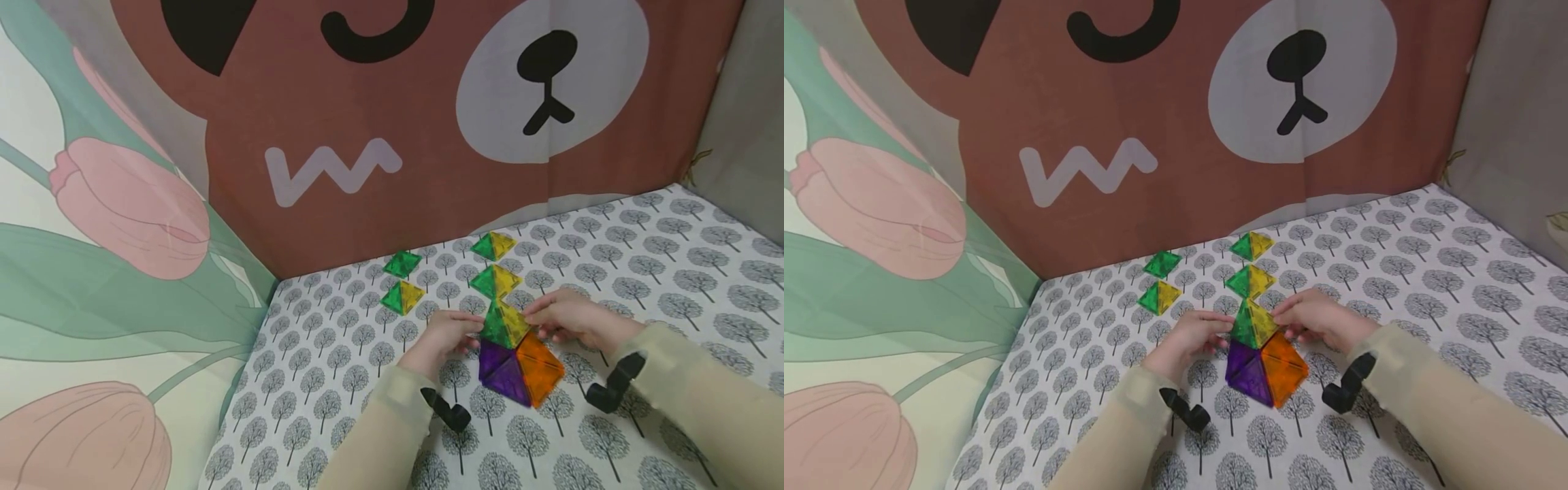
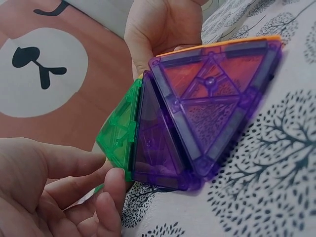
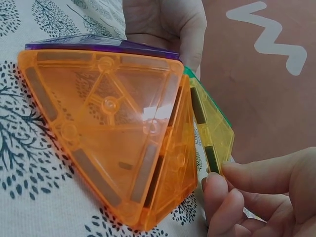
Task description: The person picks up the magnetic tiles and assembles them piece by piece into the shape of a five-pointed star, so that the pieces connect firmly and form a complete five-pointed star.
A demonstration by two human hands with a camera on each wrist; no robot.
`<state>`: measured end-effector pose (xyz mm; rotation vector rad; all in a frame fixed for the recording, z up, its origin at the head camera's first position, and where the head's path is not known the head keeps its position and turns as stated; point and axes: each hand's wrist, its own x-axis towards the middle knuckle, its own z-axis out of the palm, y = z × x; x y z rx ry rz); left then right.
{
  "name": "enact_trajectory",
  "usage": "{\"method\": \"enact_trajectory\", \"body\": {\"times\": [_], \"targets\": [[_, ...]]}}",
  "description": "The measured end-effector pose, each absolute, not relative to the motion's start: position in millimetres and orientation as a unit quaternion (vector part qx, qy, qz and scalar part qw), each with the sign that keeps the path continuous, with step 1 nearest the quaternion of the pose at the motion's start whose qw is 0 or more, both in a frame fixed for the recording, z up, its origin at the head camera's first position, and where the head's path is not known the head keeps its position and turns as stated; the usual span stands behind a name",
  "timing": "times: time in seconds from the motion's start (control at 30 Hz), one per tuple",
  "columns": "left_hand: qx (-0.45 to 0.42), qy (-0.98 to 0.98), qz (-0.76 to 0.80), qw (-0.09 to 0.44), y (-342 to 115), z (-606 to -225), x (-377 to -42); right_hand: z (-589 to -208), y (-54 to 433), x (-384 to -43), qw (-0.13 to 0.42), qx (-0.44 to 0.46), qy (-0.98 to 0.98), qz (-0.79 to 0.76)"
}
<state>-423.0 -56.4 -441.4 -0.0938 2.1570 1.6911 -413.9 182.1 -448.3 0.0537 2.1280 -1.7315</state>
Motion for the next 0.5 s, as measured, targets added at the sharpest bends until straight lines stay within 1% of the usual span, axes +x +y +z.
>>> {"method": "enact_trajectory", "body": {"times": [0.5], "targets": [[-0.024, 0.765, 0.613, 0.197, -57.0, -443.1, -423.4, -445.7, 179.1, -410.5, 0.199, 0.014, 0.759, -0.620]]}}
